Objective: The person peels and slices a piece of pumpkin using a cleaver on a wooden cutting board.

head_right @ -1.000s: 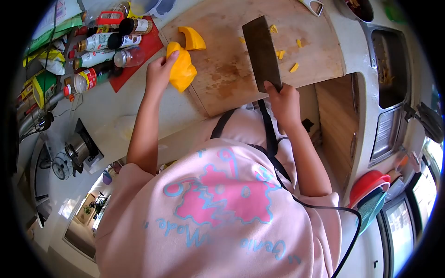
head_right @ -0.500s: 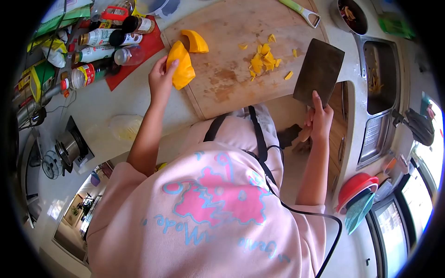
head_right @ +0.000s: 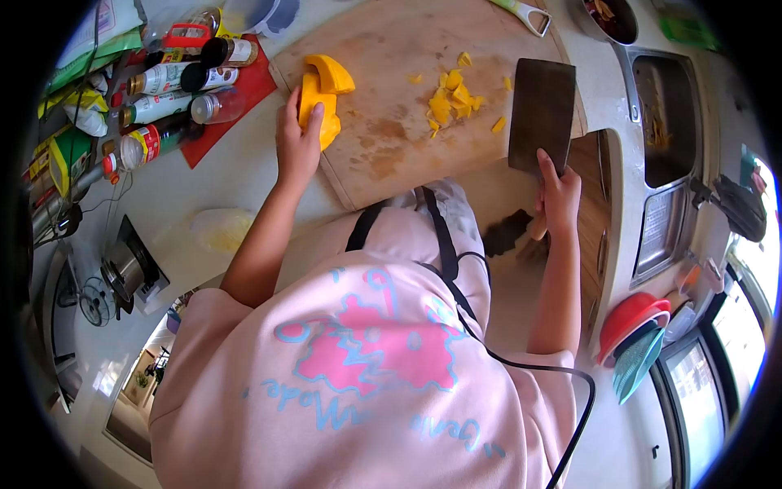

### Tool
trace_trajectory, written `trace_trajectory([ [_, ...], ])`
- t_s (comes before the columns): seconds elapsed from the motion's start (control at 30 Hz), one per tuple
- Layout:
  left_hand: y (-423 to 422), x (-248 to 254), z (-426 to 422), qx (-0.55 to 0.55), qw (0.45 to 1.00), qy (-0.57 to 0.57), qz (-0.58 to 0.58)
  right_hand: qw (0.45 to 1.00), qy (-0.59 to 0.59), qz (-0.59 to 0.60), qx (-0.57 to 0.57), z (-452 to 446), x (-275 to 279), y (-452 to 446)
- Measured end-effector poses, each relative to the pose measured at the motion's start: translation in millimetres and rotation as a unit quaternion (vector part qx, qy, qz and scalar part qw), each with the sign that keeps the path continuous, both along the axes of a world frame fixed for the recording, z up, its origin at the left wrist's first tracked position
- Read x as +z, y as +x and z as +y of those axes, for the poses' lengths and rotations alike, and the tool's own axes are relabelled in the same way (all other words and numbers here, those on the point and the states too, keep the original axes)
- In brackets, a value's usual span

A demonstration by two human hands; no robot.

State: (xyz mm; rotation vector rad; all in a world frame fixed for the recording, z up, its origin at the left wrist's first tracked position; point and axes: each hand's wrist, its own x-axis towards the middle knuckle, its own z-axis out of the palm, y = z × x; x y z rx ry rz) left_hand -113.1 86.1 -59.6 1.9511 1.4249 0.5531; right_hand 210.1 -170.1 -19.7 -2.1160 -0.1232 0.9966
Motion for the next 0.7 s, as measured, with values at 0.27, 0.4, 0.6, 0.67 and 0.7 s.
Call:
trace_trajectory([
  [0.27,16,28,-33,-0.134,0.975,0.177,0.004,0.919,-0.067,-0.342,0.182,2,28,-19],
  [0.4,25,41,-59,-0.224,0.957,0.183,0.009,0.892,-0.057,-0.408,0.185,1,37,-29],
  [0.6,26,5,-89,-0.189,0.98,-0.006,-0.059,0.942,-0.047,-0.317,0.104,-5,50,-43],
  [0.67,39,-7,-81,-0.134,0.99,0.035,-0.028,0.964,-0.064,-0.251,0.065,-14,48,-42],
  [0.7,49,-12,-77,-0.106,0.993,0.053,-0.014,0.955,-0.068,-0.279,0.072,-16,49,-41],
])
